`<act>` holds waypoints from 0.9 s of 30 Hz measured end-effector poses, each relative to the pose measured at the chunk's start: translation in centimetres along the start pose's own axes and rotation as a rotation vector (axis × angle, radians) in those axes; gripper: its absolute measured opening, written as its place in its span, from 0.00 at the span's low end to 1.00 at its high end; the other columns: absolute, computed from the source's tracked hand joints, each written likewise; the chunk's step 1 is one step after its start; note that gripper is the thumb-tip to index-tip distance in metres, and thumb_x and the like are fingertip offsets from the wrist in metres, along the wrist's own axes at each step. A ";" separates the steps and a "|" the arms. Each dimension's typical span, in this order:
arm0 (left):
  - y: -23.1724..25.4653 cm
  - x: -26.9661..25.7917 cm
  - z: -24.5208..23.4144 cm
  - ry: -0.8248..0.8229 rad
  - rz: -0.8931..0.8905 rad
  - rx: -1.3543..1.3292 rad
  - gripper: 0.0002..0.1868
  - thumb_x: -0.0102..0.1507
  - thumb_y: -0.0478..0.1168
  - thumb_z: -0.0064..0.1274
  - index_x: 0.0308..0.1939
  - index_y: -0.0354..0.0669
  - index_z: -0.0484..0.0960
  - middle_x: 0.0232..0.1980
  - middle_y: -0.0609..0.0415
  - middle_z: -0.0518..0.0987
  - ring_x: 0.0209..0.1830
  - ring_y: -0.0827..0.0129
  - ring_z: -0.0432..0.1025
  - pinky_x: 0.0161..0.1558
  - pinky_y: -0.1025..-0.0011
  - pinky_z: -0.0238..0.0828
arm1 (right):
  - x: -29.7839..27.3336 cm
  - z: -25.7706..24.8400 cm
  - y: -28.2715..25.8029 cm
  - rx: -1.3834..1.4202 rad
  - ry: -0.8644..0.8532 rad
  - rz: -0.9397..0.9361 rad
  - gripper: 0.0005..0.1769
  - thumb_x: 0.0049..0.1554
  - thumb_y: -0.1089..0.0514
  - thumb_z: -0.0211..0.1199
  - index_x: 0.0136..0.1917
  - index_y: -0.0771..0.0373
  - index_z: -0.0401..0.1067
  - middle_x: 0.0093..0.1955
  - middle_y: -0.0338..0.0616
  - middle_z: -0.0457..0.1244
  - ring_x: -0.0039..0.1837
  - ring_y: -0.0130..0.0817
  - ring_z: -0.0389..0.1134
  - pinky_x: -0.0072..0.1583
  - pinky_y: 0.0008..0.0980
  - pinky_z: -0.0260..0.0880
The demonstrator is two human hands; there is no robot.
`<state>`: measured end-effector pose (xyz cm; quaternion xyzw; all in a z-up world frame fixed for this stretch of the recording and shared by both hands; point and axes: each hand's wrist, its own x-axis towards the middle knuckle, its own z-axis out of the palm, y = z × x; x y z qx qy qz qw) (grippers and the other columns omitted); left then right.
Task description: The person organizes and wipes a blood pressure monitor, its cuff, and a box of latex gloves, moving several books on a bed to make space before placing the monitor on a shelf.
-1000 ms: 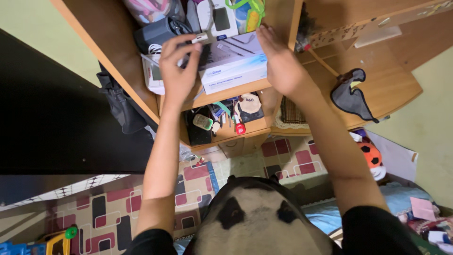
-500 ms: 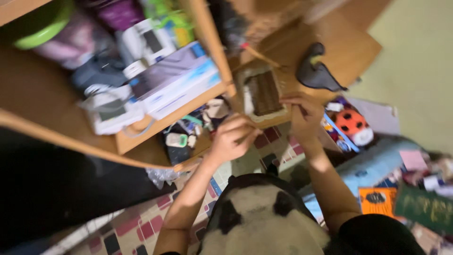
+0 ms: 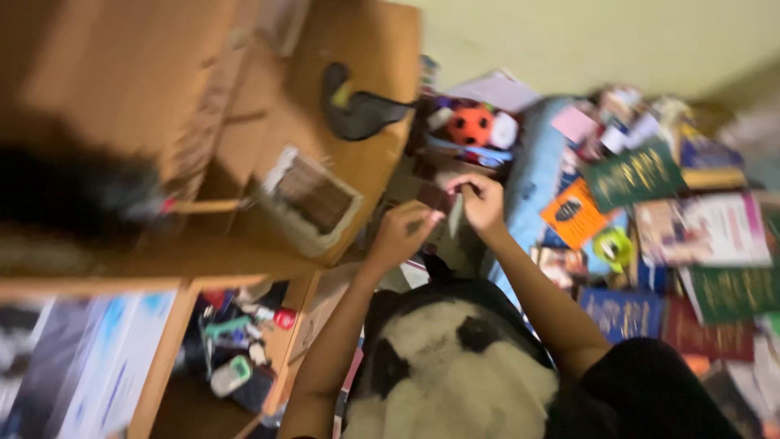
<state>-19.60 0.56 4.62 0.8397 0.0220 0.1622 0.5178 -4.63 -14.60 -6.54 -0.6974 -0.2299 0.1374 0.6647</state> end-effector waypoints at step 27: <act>-10.7 0.7 20.8 -0.995 -0.137 -0.293 0.27 0.76 0.52 0.48 0.29 0.35 0.78 0.28 0.57 0.78 0.31 0.79 0.69 0.38 0.79 0.67 | -26.0 -2.1 4.2 0.158 1.137 0.293 0.14 0.63 0.60 0.59 0.62 0.62 0.71 0.48 0.41 0.70 0.48 0.24 0.69 0.51 0.26 0.71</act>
